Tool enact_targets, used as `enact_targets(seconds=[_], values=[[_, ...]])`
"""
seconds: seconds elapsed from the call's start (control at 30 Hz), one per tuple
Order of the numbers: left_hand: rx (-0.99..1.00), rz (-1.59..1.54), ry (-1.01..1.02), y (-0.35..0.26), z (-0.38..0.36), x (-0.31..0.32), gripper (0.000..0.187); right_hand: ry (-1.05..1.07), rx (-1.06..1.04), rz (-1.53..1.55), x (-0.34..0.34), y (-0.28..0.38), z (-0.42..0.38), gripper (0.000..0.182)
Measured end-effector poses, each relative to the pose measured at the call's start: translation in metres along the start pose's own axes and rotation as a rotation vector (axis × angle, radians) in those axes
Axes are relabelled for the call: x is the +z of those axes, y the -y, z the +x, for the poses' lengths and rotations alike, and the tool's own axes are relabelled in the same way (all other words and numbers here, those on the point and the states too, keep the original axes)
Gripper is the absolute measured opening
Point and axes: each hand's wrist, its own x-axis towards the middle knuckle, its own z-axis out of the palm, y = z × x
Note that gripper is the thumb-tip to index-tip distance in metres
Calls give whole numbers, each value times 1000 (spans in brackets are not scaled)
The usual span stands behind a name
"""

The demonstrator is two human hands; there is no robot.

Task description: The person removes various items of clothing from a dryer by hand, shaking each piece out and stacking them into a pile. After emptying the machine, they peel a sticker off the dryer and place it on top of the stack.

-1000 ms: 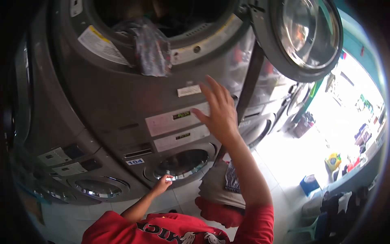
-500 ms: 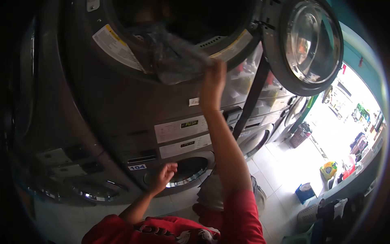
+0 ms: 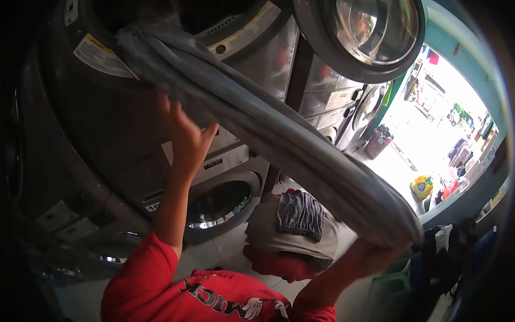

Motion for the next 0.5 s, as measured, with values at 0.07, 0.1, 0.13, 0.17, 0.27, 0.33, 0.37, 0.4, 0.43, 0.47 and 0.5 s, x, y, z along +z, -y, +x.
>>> enact_targets(seconds=[0.07, 0.1, 0.13, 0.17, 0.27, 0.33, 0.37, 0.4, 0.43, 0.47, 0.5], values=[[105, 4, 139, 9, -4, 14, 51, -91, -74, -123, -6, 46, -2, 29], [216, -1, 271, 4, -6, 19, 43, -168, -113, -188, -8, 66, -3, 28], [211, -31, 291, -7, -8, 23, 43, -231, -138, -231, -11, 83, -6, 27], [148, -190, 425, -29, 1, 25, 36, -317, -172, -300, -15, 102, -7, 27], [82, -559, 762, -80, -31, 42, 27, -472, -185, -256, -30, 135, -22, 25], [-139, -753, 1299, -100, -51, 44, 25, -544, -167, -64, -42, 158, -35, 26], [-77, -715, 1337, -100, -68, 48, 23, -599, -192, -44, -45, 166, -42, 26], [-70, -749, 1358, -94, -86, 50, 23, -794, -246, -795, -35, 154, -41, 28], [-28, -771, 1393, -86, -104, 50, 22, -814, -253, -820, -36, 163, -49, 28], [10, -788, 1426, -77, -116, 50, 21, -895, -265, -884, -40, 173, -56, 29], [12, -804, 1443, -68, -125, 52, 21, -972, -275, -944, -42, 179, -62, 31]])
